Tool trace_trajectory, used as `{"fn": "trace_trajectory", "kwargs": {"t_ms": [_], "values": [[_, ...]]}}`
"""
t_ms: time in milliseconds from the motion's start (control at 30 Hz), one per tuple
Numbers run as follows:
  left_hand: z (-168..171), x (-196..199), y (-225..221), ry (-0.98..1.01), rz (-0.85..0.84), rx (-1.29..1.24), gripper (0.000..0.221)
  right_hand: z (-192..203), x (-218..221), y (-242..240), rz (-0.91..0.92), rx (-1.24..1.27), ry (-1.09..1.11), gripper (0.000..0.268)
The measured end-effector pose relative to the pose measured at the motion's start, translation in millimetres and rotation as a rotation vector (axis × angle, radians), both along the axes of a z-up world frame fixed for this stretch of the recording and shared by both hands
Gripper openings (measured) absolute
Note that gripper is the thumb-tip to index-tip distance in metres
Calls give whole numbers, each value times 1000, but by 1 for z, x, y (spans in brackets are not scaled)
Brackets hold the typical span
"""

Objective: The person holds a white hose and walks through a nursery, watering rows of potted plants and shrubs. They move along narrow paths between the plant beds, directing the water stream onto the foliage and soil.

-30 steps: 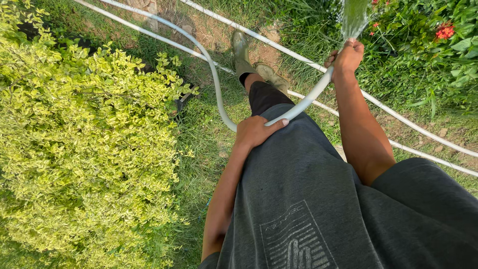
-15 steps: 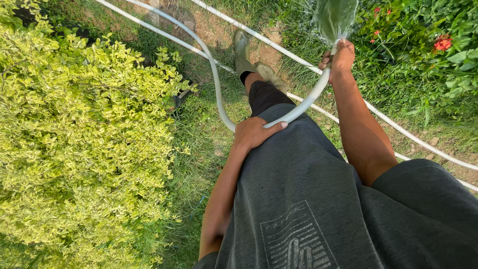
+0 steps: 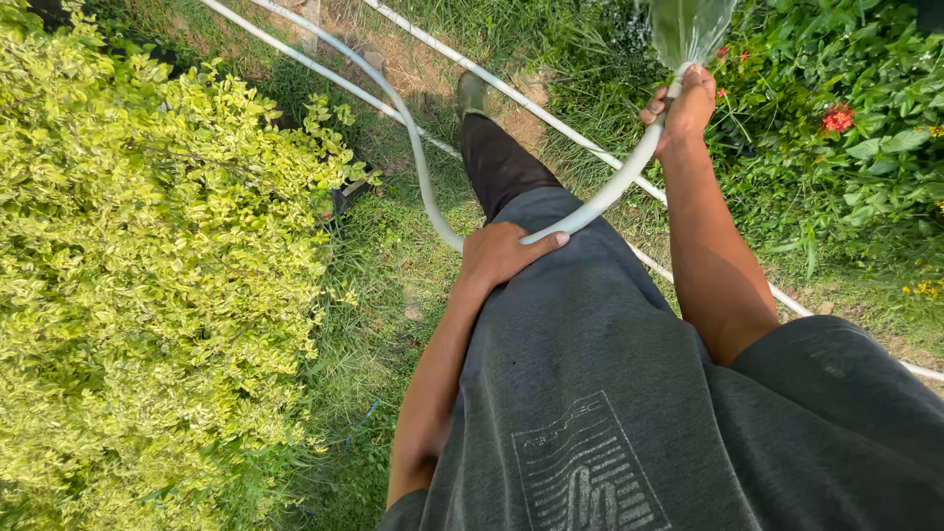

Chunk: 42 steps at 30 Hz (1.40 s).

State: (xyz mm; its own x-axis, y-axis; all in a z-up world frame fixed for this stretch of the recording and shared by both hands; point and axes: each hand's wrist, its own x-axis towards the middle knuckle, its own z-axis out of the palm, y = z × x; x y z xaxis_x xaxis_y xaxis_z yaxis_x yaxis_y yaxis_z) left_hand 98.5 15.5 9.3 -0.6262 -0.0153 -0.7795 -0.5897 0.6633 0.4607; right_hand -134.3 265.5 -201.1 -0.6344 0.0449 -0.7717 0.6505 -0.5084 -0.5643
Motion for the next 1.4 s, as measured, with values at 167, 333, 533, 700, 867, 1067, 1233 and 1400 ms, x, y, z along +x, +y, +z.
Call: {"fn": "trace_trajectory", "kwargs": {"t_ms": [167,333,533,700,867,1067,1233,1400], "values": [[13,-12,5,13,38,45,90,10,-11,21,-59,-40,84,12],[17,-15,6,73,25,43,92,25,-17,26,-82,-30,120,12],[13,-16,13,8,38,41,90,34,-18,26,-54,18,67,10],[22,2,21,11,18,20,90,39,4,26,20,50,12,8],[25,9,26,-36,-4,4,92,42,14,25,16,59,26,12],[30,6,35,16,64,3,88,53,7,28,2,37,50,11],[33,4,47,8,76,-5,89,66,-1,31,9,41,43,10],[31,-3,58,15,88,10,89,79,-11,42,-13,17,119,9]]}}
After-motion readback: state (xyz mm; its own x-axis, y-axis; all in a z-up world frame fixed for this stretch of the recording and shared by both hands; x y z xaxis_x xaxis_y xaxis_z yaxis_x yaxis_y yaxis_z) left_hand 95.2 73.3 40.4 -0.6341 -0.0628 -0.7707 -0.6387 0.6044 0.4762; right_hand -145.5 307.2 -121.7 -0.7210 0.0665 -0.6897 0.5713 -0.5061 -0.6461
